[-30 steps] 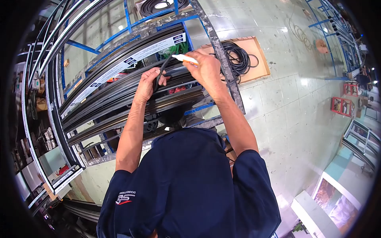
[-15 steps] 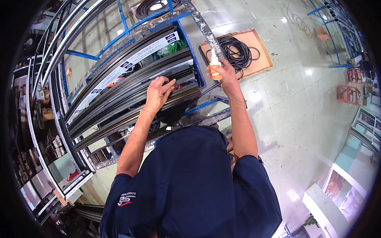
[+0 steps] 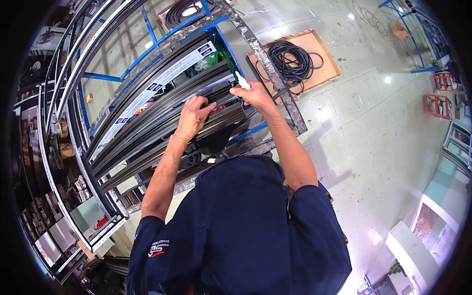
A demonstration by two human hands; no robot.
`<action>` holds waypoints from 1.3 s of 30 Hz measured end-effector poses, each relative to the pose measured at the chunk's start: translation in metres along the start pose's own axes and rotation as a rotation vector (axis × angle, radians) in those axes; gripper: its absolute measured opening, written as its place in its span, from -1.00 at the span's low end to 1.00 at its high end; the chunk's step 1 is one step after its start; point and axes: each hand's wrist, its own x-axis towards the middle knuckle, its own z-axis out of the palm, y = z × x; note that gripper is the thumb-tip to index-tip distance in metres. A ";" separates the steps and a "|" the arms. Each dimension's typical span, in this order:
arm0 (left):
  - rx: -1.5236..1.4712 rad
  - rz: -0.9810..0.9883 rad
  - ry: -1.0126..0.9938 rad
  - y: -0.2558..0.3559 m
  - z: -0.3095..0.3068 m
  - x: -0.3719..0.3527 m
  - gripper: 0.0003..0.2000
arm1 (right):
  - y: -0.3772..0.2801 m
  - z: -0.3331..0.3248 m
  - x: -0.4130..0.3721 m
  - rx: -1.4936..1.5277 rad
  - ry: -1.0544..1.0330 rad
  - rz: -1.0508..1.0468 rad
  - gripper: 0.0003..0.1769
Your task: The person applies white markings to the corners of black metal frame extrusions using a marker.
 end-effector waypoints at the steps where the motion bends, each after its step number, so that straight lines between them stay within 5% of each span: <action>1: -0.006 0.004 -0.013 -0.001 -0.001 0.001 -0.65 | 0.000 0.000 0.001 -0.020 0.007 -0.006 -0.60; 9: 0.085 -0.071 -0.001 0.011 0.001 0.007 -0.69 | 0.018 0.000 0.009 -0.338 0.080 -0.296 -0.52; 23: 0.116 -0.027 -0.133 0.027 -0.002 0.036 -0.67 | 0.020 0.007 0.003 -0.261 0.116 -0.312 -0.56; 39: 0.252 -0.269 -0.121 -0.014 -0.071 -0.097 -0.62 | 0.023 0.006 0.003 -0.282 0.145 -0.288 -0.50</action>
